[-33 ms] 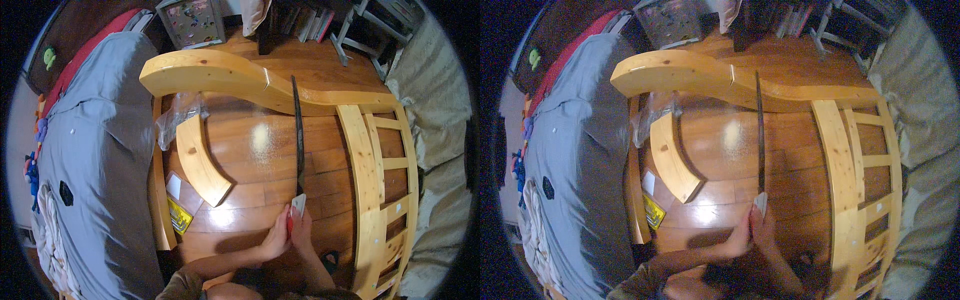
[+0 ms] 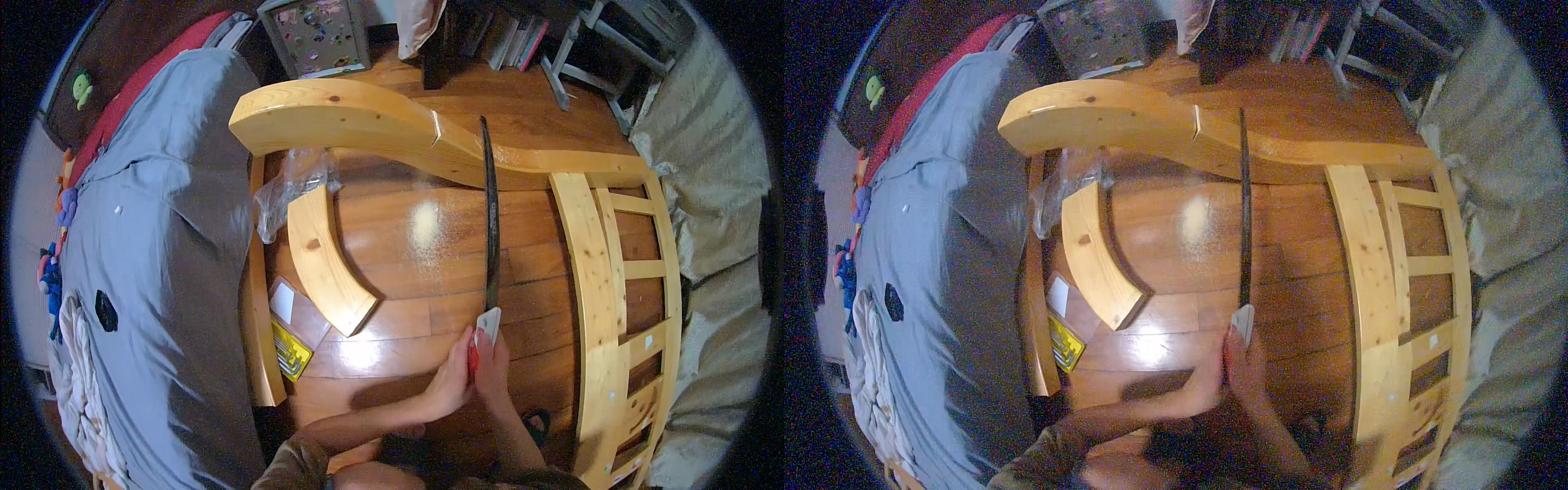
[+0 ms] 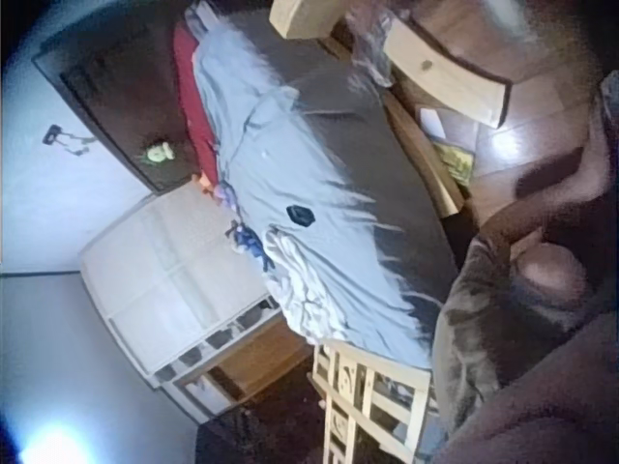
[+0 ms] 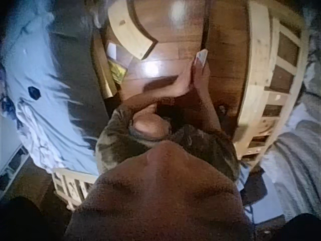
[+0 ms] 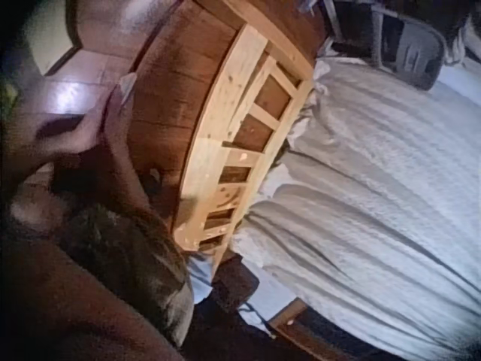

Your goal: The person saws a curved wooden piece using a hand saw while seated on the floor. They hold the wood steady with one hand and move the saw back and forth with the other, generating sawdust on the floor.

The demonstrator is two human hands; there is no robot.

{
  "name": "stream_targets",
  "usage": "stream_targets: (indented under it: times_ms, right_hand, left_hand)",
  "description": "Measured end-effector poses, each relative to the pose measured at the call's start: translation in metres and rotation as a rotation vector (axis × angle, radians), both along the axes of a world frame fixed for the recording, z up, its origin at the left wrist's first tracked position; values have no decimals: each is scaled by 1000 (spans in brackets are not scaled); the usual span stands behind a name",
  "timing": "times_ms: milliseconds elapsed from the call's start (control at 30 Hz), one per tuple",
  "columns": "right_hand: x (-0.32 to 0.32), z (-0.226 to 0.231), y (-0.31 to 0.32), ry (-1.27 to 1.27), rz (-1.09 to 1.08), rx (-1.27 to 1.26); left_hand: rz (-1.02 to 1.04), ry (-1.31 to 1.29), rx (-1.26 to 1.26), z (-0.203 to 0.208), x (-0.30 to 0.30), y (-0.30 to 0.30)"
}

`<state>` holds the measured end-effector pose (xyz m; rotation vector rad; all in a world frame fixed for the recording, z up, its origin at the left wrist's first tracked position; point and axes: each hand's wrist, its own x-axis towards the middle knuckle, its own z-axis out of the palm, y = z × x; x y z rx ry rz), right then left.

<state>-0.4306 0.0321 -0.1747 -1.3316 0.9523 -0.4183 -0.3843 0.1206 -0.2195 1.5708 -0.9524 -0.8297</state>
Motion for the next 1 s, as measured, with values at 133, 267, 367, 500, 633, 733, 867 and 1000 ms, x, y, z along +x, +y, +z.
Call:
stream_targets:
  times_ms: [133, 267, 367, 500, 633, 733, 867, 1000]
  right_hand:
    - [29, 12, -9, -35, -25, -68]
    - [56, 10, -27, -112, 59, -52]
    - [79, -6, -32, -201, 82, 22]
    - [93, -4, -29, -276, 46, 85]
    - [97, -10, -29, -284, 21, 108]
    - [95, -17, -29, -228, 27, 62]
    - [90, -29, -20, -211, 47, -9]
    - [120, -35, -37, -150, 32, -343]
  left_hand:
    - [12, 35, 42, -6, 29, -10]
    - [117, -185, 67, 48, 55, -22]
    - [162, -254, 49, 44, 73, -23]
    - [198, -427, 42, 38, 85, -22]
    - [205, -438, 34, 37, 87, -23]
    - [214, -389, 45, 35, 83, -24]
    - [228, -306, 15, 38, 74, -18]
    - [286, -292, -96, 13, 92, -39]
